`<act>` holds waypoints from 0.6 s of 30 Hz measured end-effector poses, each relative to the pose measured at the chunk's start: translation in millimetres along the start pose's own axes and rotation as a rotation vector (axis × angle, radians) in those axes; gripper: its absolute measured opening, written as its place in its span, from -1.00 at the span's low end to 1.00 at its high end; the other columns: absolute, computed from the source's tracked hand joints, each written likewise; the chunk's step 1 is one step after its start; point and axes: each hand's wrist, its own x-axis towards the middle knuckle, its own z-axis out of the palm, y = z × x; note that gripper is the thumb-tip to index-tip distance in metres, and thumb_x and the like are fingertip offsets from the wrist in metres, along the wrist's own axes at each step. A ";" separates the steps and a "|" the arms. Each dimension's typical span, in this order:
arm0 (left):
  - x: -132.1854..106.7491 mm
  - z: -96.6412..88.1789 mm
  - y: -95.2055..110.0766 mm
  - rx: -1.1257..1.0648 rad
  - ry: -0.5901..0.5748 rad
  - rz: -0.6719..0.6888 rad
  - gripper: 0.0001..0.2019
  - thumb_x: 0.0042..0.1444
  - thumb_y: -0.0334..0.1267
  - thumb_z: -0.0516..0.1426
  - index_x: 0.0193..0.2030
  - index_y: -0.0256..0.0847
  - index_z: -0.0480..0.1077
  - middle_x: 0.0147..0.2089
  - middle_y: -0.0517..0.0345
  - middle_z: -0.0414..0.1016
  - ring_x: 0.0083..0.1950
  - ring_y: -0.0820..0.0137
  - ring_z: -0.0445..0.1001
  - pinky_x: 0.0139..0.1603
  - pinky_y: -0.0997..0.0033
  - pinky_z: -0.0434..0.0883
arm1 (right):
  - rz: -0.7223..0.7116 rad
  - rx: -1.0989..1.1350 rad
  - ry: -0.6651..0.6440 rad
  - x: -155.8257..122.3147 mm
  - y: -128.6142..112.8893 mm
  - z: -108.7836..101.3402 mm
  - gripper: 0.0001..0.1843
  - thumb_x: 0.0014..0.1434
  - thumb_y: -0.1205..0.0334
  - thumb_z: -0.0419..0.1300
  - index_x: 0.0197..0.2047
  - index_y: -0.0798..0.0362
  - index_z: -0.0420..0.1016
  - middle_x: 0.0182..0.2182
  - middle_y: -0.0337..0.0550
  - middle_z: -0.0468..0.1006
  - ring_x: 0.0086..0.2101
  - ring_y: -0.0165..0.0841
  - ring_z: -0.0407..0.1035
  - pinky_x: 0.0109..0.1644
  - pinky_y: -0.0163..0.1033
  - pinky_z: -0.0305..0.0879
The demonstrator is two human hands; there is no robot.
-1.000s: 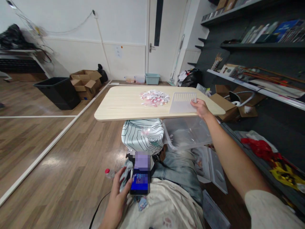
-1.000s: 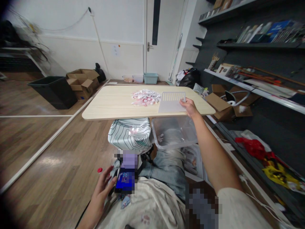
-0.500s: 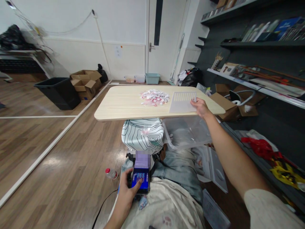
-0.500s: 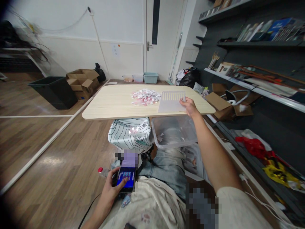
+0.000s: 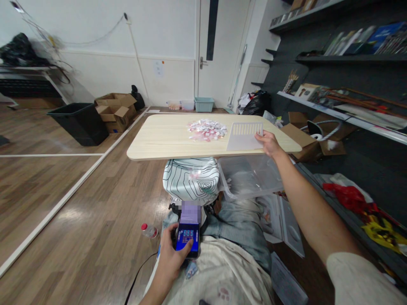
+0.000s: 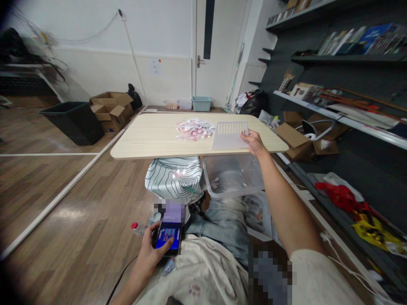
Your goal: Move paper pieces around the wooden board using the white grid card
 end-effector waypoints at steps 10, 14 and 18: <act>0.7 0.6 3.0 -0.034 0.001 -0.042 -0.16 -0.15 0.32 0.47 0.18 -0.12 0.46 0.15 -0.12 0.63 0.12 -0.06 0.68 0.27 -0.14 0.59 | 0.005 0.004 -0.015 -1.2 -1.1 0.5 -0.52 -0.23 0.05 0.70 -0.28 -0.10 0.62 -0.37 -0.14 0.73 -0.20 -0.06 0.69 -0.06 -0.03 0.67; 1.5 -0.3 1.3 -0.022 0.008 -0.005 -0.19 -0.12 0.30 0.49 0.17 -0.11 0.48 0.17 -0.13 0.63 0.16 -0.07 0.68 0.28 -0.13 0.59 | -0.005 0.003 -0.021 0.6 1.2 -1.2 -0.52 -0.24 0.04 0.71 -0.29 -0.10 0.64 -0.36 -0.14 0.75 -0.22 -0.09 0.69 -0.06 -0.05 0.67; -1.4 -2.1 4.4 -0.019 0.002 0.000 -0.19 -0.08 0.39 0.46 0.16 -0.09 0.50 0.14 -0.10 0.64 0.16 -0.08 0.69 0.23 -0.10 0.63 | -0.005 -0.002 -0.022 2.1 3.0 -2.8 -0.51 -0.26 0.01 0.71 -0.28 -0.10 0.66 -0.35 -0.13 0.76 -0.21 -0.05 0.71 -0.06 -0.03 0.69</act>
